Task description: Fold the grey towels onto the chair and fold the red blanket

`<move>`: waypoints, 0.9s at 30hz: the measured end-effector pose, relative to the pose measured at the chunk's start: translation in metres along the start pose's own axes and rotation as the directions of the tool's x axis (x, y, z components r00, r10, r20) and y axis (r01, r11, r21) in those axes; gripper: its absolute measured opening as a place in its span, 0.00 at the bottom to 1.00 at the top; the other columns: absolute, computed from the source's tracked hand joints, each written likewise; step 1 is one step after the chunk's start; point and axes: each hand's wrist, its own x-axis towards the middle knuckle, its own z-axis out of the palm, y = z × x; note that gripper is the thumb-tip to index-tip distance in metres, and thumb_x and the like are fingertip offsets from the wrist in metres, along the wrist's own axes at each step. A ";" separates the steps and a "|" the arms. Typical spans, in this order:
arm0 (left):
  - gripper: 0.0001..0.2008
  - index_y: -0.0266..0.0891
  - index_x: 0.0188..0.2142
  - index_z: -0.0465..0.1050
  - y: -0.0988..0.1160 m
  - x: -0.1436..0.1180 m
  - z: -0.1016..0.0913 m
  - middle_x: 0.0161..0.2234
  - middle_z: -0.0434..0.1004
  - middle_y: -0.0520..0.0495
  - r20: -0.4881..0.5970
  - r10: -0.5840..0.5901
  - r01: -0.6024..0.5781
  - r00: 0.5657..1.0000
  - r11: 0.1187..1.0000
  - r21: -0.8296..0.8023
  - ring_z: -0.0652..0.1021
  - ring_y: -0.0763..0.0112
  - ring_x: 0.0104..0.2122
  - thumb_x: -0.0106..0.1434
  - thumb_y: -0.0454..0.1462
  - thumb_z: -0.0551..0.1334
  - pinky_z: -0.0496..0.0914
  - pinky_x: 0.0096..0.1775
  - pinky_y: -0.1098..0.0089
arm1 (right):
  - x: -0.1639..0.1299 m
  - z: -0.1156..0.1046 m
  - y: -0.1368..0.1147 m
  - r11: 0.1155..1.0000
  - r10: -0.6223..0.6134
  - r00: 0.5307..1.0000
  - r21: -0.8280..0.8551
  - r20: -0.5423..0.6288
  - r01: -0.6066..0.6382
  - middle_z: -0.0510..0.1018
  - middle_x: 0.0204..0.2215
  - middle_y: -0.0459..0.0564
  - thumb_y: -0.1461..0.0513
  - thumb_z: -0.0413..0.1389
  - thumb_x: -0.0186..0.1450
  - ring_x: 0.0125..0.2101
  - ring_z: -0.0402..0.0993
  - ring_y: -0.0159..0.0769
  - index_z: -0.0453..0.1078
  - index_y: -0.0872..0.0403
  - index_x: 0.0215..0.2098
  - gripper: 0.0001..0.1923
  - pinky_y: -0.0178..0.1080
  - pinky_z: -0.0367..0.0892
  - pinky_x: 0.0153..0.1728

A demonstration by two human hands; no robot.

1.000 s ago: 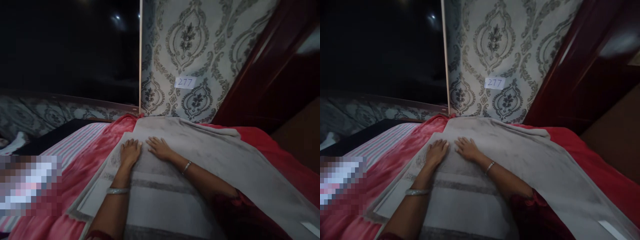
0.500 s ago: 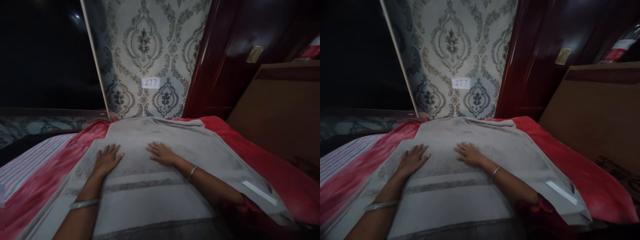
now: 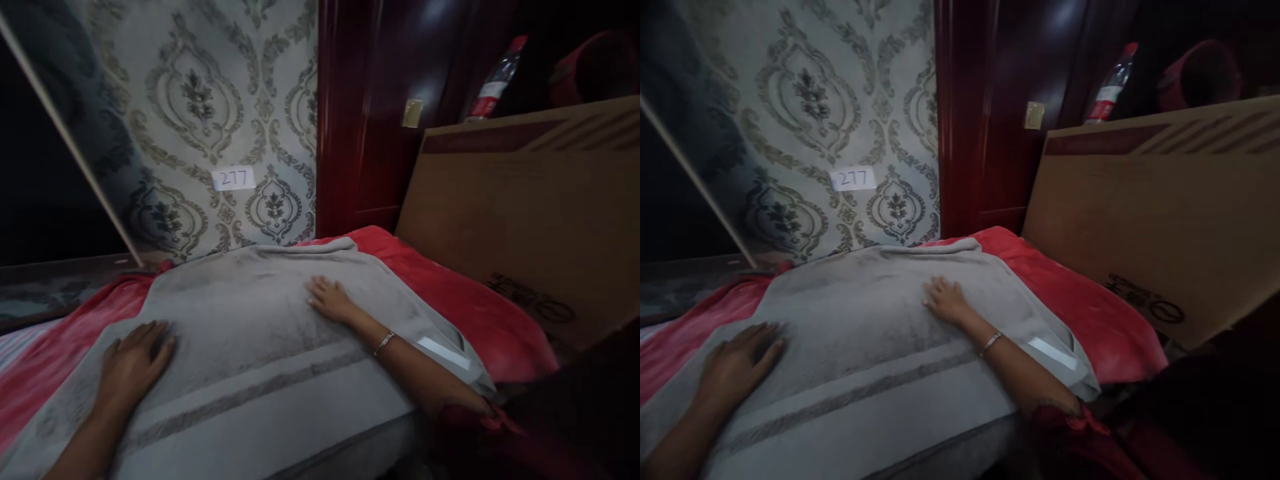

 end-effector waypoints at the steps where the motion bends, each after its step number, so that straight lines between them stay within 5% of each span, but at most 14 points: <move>1: 0.34 0.43 0.58 0.71 0.007 0.003 -0.002 0.61 0.72 0.47 0.013 0.036 -0.036 0.999 0.999 0.016 0.67 0.53 0.64 0.63 0.53 0.42 0.58 0.64 0.48 | -0.001 0.002 -0.005 0.997 -0.081 0.996 0.016 0.020 0.081 0.43 0.73 0.51 0.46 0.41 0.74 0.71 0.38 0.50 0.49 0.45 0.73 0.32 0.63 0.42 0.66; 6: 0.38 0.37 0.65 0.65 0.079 0.027 -0.006 0.67 0.61 0.38 0.275 0.264 -0.246 0.924 0.964 -0.100 0.63 0.52 0.67 0.62 0.55 0.47 0.59 0.64 0.50 | -0.001 -0.003 0.014 0.994 -0.107 0.994 0.033 0.028 0.106 0.47 0.72 0.46 0.45 0.41 0.74 0.71 0.41 0.46 0.51 0.44 0.72 0.31 0.57 0.40 0.68; 11: 0.33 0.45 0.67 0.61 0.146 0.033 0.015 0.70 0.55 0.41 0.313 0.358 -0.334 0.880 0.934 -0.128 0.57 0.49 0.69 0.66 0.52 0.49 0.56 0.64 0.43 | -0.004 -0.019 0.098 0.980 0.200 0.980 0.021 -0.022 -0.200 0.47 0.72 0.50 0.48 0.40 0.75 0.71 0.40 0.47 0.51 0.47 0.72 0.31 0.60 0.38 0.68; 15: 0.31 0.48 0.67 0.61 0.152 0.024 0.037 0.70 0.54 0.44 0.243 0.333 -0.318 0.911 0.943 -0.099 0.56 0.51 0.70 0.67 0.50 0.48 0.53 0.65 0.44 | -0.012 -0.020 0.153 0.889 0.457 0.887 0.042 -0.071 -0.455 0.46 0.73 0.51 0.50 0.37 0.75 0.71 0.40 0.48 0.49 0.48 0.73 0.31 0.62 0.41 0.66; 20: 0.31 0.46 0.68 0.60 0.151 0.024 0.037 0.70 0.54 0.44 0.262 0.340 -0.318 0.903 0.940 -0.122 0.56 0.51 0.70 0.68 0.50 0.48 0.53 0.65 0.44 | -0.016 -0.015 0.164 0.832 0.554 0.823 0.056 -0.125 -0.552 0.45 0.73 0.51 0.49 0.35 0.75 0.71 0.38 0.47 0.47 0.48 0.73 0.31 0.63 0.40 0.66; 25: 0.32 0.44 0.69 0.56 0.162 0.019 0.025 0.72 0.49 0.42 0.342 0.304 -0.276 0.889 0.953 -0.128 0.51 0.51 0.71 0.69 0.49 0.48 0.48 0.66 0.44 | -0.024 -0.012 0.158 0.929 0.340 0.897 -0.045 -0.283 -0.366 0.44 0.73 0.51 0.49 0.36 0.73 0.72 0.35 0.44 0.46 0.50 0.74 0.33 0.60 0.39 0.67; 27: 0.31 0.44 0.70 0.56 0.165 0.011 0.022 0.72 0.48 0.41 0.351 0.304 -0.271 0.886 0.952 -0.142 0.51 0.50 0.71 0.70 0.50 0.48 0.47 0.67 0.44 | -0.028 -0.003 0.164 0.948 0.303 0.938 -0.045 -0.166 -0.314 0.50 0.72 0.51 0.48 0.34 0.73 0.71 0.42 0.45 0.51 0.49 0.72 0.34 0.60 0.44 0.67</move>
